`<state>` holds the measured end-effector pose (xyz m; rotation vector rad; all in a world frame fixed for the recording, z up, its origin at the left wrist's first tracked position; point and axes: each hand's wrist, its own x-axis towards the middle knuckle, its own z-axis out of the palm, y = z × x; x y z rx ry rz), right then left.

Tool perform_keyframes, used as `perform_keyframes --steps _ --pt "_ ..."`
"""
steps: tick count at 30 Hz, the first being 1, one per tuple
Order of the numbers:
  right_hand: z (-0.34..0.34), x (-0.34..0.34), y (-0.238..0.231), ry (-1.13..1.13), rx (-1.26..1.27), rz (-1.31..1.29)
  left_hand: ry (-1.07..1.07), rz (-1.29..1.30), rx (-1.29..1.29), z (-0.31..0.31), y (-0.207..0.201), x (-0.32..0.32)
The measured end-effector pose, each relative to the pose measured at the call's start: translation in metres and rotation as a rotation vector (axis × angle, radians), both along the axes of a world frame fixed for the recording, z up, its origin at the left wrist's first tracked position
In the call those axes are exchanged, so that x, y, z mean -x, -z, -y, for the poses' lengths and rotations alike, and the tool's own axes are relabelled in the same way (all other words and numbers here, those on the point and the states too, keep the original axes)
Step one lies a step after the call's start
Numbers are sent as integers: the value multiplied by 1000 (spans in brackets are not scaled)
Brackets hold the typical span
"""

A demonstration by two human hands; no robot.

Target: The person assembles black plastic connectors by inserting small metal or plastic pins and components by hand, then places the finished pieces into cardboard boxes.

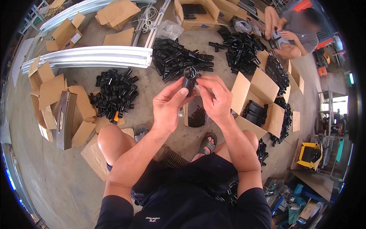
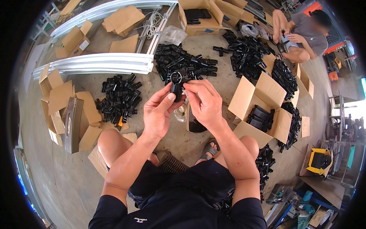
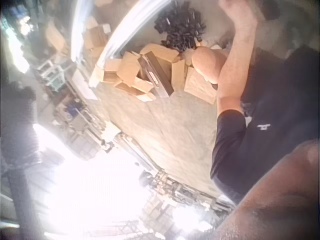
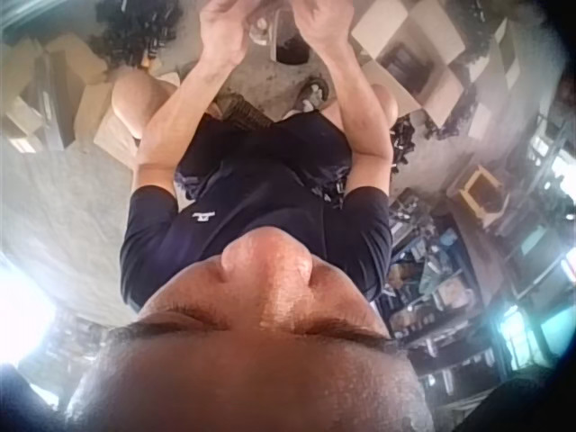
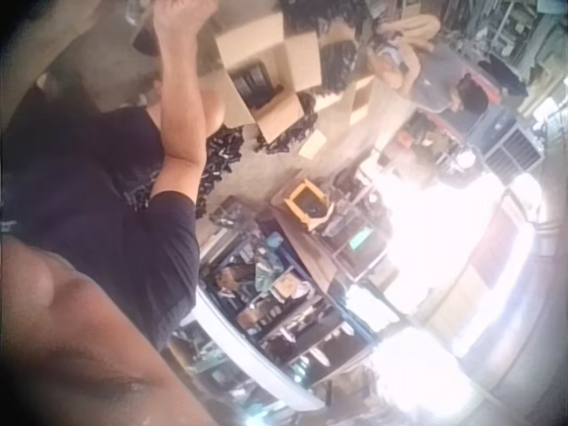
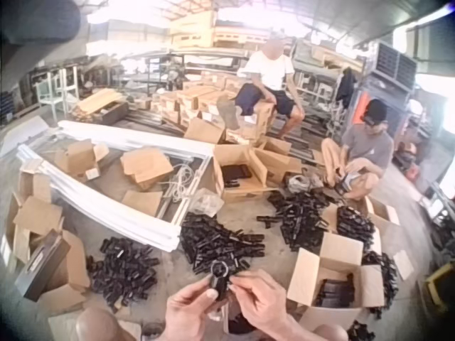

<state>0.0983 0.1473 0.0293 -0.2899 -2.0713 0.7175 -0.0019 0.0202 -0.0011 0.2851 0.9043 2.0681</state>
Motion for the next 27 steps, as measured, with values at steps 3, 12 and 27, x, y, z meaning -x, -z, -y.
perform_keyframes --steps 3,12,27 --pt "-1 -1 -3 -14 -66 1 -7 -20 8 1 -2 0" --pt "-9 -8 -5 -57 -196 55 -11 -120 38 1 -4 1" --pt "2 -7 4 -25 -61 129 9 -109 64 4 -4 3"
